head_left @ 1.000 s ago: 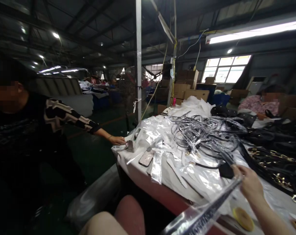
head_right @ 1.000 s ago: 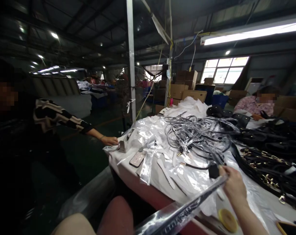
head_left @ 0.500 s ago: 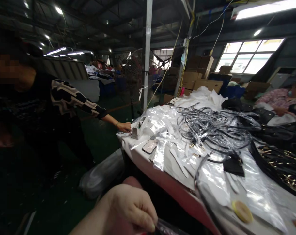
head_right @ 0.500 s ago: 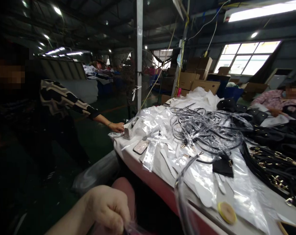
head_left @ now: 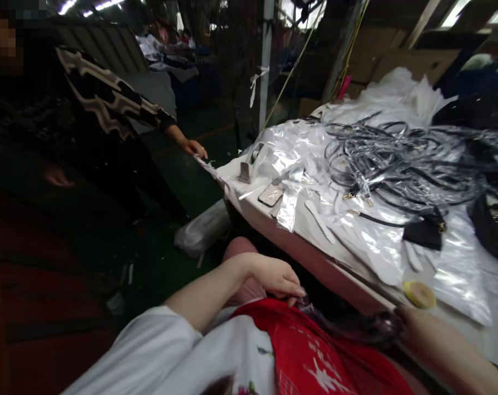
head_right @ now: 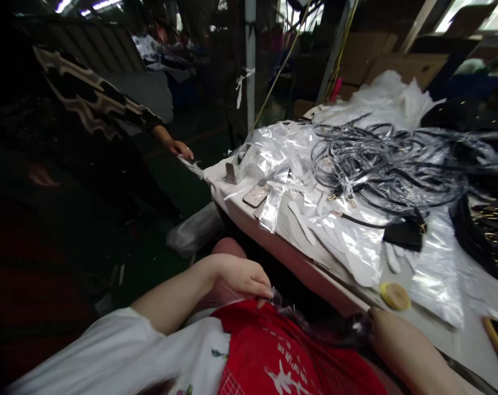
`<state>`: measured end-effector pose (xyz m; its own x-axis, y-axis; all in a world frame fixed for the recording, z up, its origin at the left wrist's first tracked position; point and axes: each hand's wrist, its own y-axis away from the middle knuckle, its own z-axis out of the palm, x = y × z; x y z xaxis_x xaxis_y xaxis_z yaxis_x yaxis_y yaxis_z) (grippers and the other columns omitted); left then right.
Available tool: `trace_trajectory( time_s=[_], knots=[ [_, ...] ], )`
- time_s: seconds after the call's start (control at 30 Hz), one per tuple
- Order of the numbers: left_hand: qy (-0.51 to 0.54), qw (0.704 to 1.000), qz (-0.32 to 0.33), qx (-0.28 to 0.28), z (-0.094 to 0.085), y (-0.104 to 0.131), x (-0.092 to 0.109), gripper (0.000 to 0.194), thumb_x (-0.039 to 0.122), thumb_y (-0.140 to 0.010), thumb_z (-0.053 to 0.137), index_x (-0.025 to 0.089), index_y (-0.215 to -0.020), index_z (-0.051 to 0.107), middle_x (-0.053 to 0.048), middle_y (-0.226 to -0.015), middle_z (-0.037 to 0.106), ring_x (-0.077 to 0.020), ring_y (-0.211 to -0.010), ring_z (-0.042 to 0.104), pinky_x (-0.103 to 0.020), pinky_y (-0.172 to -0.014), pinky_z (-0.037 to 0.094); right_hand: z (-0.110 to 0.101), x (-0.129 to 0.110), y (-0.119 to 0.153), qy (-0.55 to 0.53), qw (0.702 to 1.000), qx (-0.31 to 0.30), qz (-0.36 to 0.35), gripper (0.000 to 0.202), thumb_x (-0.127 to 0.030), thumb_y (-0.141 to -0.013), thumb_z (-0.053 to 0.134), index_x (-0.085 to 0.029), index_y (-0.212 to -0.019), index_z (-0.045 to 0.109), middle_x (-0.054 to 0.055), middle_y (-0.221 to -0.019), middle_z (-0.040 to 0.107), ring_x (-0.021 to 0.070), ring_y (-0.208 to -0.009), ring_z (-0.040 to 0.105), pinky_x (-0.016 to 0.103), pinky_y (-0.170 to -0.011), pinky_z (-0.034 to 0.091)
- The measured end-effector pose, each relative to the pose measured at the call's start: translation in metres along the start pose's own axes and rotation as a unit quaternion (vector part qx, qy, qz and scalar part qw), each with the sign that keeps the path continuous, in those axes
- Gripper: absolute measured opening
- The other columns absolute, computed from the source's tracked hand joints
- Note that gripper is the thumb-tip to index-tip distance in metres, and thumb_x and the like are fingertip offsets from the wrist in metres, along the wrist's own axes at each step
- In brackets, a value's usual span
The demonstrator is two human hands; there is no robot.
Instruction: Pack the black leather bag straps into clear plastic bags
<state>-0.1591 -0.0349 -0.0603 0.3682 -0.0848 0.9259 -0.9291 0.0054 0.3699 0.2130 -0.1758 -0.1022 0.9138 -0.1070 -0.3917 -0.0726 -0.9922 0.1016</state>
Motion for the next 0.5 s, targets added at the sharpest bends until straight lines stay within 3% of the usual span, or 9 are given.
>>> trace_trajectory(
  time_s=[0.07,0.1,0.17,0.2,0.3,0.37,0.5],
  knots=[
    [0.003,0.999,-0.005,-0.038,0.004,-0.014,-0.004,0.054,0.063,-0.09,0.051,0.015,-0.076,0.071,-0.001,-0.062,0.056,-0.0104,-0.055,0.045,-0.023,-0.055,0.036,0.003,-0.035,0.003,-0.043,0.996,-0.043,-0.062,0.022,-0.038,-0.078,0.069,-0.023,-0.092,0.076,0.012,-0.09,0.076,0.029,-0.075,0.072,0.037,-0.064,0.057],
    [0.02,0.998,-0.003,-0.065,0.007,-0.02,-0.004,0.053,0.062,-0.09,0.052,0.015,-0.076,0.071,0.0,-0.061,0.055,-0.0103,-0.054,0.044,-0.023,-0.054,0.036,0.005,-0.056,0.003,-0.08,0.993,-0.019,-0.091,0.034,-0.039,-0.083,0.062,-0.022,-0.112,0.072,0.013,-0.111,0.074,0.0315,-0.096,0.07,0.042,-0.082,0.056],
    [0.064,0.994,0.011,-0.091,0.011,-0.03,-0.001,0.052,0.064,-0.089,0.054,0.015,-0.077,0.07,0.001,-0.059,0.052,-0.0098,-0.052,0.043,-0.022,-0.052,0.035,0.011,-0.1,0.002,-0.176,0.974,-0.038,-0.134,0.046,-0.04,-0.091,0.056,-0.022,-0.133,0.059,0.012,-0.136,0.061,0.0301,-0.122,0.058,0.044,-0.104,0.044],
    [0.079,0.993,0.017,-0.083,0.012,-0.033,0.0,0.053,0.065,-0.088,0.054,0.015,-0.079,0.069,0.002,-0.057,0.051,-0.0095,-0.051,0.043,-0.022,-0.051,0.035,0.016,-0.118,0.0,-0.228,0.958,-0.103,-0.143,0.045,-0.043,-0.093,0.054,-0.021,-0.131,0.06,0.011,-0.134,0.062,0.0289,-0.121,0.057,0.042,-0.104,0.044],
    [0.1,0.994,-0.009,-0.045,0.008,-0.037,-0.003,0.056,0.07,-0.087,0.052,0.016,-0.084,0.069,0.002,-0.055,0.051,-0.0098,-0.047,0.044,-0.022,-0.048,0.036,0.034,-0.141,-0.004,-0.344,0.892,-0.27,-0.113,0.043,-0.053,-0.095,0.048,-0.017,-0.096,0.071,0.008,-0.092,0.073,0.0242,-0.086,0.066,0.033,-0.079,0.052],
    [0.119,0.989,-0.049,-0.069,0.002,-0.033,-0.01,0.061,0.072,-0.087,0.047,0.015,-0.086,0.069,-0.001,-0.059,0.059,-0.0119,-0.049,0.051,-0.023,-0.048,0.04,0.042,-0.135,-0.005,-0.382,0.873,-0.295,-0.072,0.048,-0.059,-0.092,0.05,-0.016,-0.078,0.067,0.002,-0.069,0.065,0.0178,-0.065,0.057,0.027,-0.061,0.046],
    [0.16,0.98,-0.074,-0.096,-0.008,-0.024,-0.027,0.058,0.069,-0.088,0.049,0.015,-0.093,0.068,-0.007,-0.075,0.071,-0.0154,-0.059,0.062,-0.024,-0.052,0.046,0.044,-0.113,-0.004,-0.403,0.871,-0.28,-0.019,0.05,-0.062,-0.087,0.056,-0.017,-0.066,0.057,-0.004,-0.057,0.046,0.0106,-0.054,0.038,0.023,-0.05,0.031]
  ],
)
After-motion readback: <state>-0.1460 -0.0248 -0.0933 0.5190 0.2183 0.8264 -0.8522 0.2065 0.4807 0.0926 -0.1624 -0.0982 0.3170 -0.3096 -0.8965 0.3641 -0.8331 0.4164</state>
